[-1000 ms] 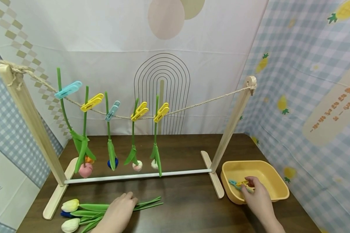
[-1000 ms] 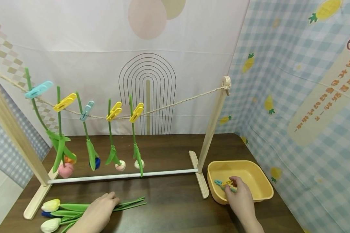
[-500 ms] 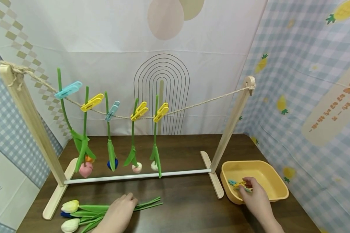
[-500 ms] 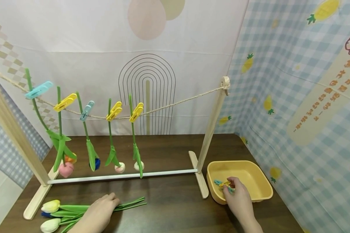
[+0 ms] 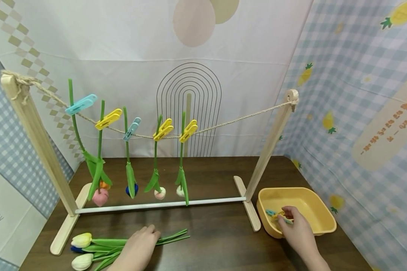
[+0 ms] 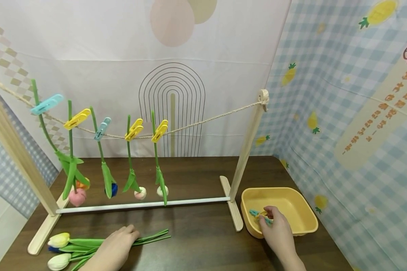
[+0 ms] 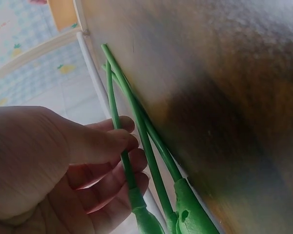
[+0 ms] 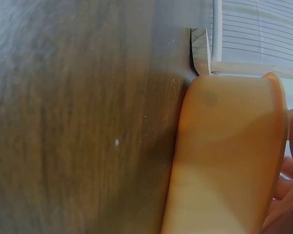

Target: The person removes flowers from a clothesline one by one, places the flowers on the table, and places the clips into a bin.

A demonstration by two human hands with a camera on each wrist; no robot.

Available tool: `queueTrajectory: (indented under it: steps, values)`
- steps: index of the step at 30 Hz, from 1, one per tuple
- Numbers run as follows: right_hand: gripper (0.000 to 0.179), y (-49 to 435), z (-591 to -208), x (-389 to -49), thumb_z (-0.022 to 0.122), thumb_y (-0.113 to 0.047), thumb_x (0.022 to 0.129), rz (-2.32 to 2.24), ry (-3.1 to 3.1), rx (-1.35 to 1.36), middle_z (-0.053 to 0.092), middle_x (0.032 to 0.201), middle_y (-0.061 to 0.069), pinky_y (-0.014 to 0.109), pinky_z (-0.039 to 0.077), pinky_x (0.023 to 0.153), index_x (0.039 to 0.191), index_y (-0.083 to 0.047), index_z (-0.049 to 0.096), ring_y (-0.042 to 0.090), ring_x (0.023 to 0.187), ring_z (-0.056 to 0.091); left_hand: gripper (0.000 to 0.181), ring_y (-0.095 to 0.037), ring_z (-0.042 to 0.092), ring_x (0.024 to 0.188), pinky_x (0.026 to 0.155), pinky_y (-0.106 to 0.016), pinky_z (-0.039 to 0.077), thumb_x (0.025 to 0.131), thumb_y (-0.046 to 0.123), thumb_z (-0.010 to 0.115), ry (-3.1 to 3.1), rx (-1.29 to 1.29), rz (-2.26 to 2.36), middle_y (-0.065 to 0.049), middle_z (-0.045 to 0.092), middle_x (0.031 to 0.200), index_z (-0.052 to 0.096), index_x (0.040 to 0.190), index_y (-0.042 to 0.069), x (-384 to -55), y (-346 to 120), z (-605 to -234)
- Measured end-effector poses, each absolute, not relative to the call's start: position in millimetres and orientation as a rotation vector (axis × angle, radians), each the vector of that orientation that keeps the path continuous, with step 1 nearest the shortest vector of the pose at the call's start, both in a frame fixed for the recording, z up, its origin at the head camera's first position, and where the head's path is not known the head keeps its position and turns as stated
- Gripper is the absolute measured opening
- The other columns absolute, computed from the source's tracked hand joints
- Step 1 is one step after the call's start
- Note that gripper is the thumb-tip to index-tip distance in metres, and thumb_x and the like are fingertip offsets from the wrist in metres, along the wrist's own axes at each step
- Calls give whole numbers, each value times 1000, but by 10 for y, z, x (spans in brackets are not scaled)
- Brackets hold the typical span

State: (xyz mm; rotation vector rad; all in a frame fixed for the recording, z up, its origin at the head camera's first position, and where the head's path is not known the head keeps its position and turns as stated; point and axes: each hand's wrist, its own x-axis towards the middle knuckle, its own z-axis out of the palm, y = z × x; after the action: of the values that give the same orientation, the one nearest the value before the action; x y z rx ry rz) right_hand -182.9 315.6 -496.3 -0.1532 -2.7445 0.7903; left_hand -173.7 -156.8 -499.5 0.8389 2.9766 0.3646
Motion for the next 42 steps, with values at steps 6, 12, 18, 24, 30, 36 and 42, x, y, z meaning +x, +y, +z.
queueTrajectory:
  steps: [6,12,18,24,30,36,42]
  values:
    - [37,3143,-4944,-1834,64,-26,94,818,-2771,-184,65,107,16,53,49,80,119,0,57,33,100,59,11,-19,54,71,60,-36,47,78,6,76,3004,878,426,2,52,80,67,86,9,-1729,-1576,-4996]
    - [33,3122,-4936,-1841,66,-21,92,790,-2713,-138,66,104,14,52,49,78,116,0,59,33,97,60,13,-17,56,76,62,-35,49,81,16,76,3030,894,486,4,54,85,67,89,9,-1711,-1556,-4966]
    - [31,3075,-4914,-1840,69,-21,90,755,-2649,-73,67,101,11,50,49,76,113,-1,60,30,92,61,17,-16,57,80,65,-35,49,83,20,76,3048,900,535,5,56,89,69,95,9,-1699,-1541,-4937]
    - [35,2997,-4854,-1842,69,-26,91,769,-2638,-22,66,102,11,51,49,76,114,-1,60,29,92,60,21,-15,57,83,69,-35,50,84,23,75,3066,897,572,6,57,93,69,100,10,-1688,-1527,-4912]
    - [38,2874,-4749,-1843,71,-29,89,794,-2614,57,66,102,9,51,49,77,115,-3,60,28,93,60,23,-13,58,84,71,-35,51,84,20,75,3079,949,688,6,58,95,69,104,10,-1672,-1520,-4886]
    - [37,2749,-4626,-1861,72,-30,89,765,-2582,139,66,102,7,49,48,78,113,-4,62,25,93,60,28,-9,58,88,73,-34,51,87,23,72,3027,898,803,7,59,99,67,112,10,-1684,-1521,-4824]
    - [32,2569,-4441,-1895,76,-24,85,732,-2506,284,66,103,3,44,47,80,110,-7,64,21,94,61,39,-8,58,97,80,-35,52,83,27,78,3157,832,930,8,60,105,65,118,15,-1724,-1530,-4679]
